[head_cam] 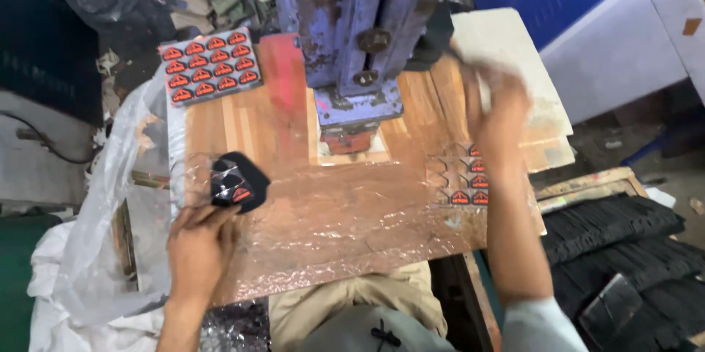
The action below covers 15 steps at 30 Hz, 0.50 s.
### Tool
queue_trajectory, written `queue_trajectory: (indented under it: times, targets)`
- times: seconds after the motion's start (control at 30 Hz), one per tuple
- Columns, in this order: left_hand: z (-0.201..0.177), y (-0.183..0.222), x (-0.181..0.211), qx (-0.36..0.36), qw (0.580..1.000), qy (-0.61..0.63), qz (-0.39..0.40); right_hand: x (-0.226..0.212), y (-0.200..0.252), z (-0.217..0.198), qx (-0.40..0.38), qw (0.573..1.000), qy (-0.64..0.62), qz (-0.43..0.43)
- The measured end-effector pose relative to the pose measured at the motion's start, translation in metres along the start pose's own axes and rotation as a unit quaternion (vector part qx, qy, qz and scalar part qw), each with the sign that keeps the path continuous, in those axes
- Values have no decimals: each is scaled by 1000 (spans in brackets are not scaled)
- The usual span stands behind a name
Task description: Stamping logo patches onto black fabric pieces using a manual press machine.
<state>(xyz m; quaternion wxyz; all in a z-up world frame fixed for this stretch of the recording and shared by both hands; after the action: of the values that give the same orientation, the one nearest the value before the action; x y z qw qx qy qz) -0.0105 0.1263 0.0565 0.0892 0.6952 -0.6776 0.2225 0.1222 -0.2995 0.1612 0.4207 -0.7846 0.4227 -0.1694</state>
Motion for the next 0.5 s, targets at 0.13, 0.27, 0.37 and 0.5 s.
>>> queue_trajectory:
  times: [0.13,0.27,0.37,0.5]
  targets:
    - [-20,-5,11,3,1000,-24,0,-107,108,-19,-143,989,-28,21]
    - [2,-15,63,8,995,30,91,-150,145,9,-355,928,-108,-35]
    - [46,-40,104,27,983,82,163,-121,122,53,-382,914,-92,-97]
    - [104,-65,114,18,980,75,184,-98,86,88,-369,919,-94,-100]
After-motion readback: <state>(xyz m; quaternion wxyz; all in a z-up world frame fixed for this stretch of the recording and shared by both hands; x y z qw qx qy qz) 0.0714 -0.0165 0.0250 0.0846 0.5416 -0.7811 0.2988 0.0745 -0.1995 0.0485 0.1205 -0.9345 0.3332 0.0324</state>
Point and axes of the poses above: each hand's wrist, its own y-axis away from the middle knuckle, its own z-axis out of the palm, x = y × z, the point moved 7 cm from there along -y, towards the middle knuckle, and after that the axes turned 6 degrees about -z, right-handed, at the moved point
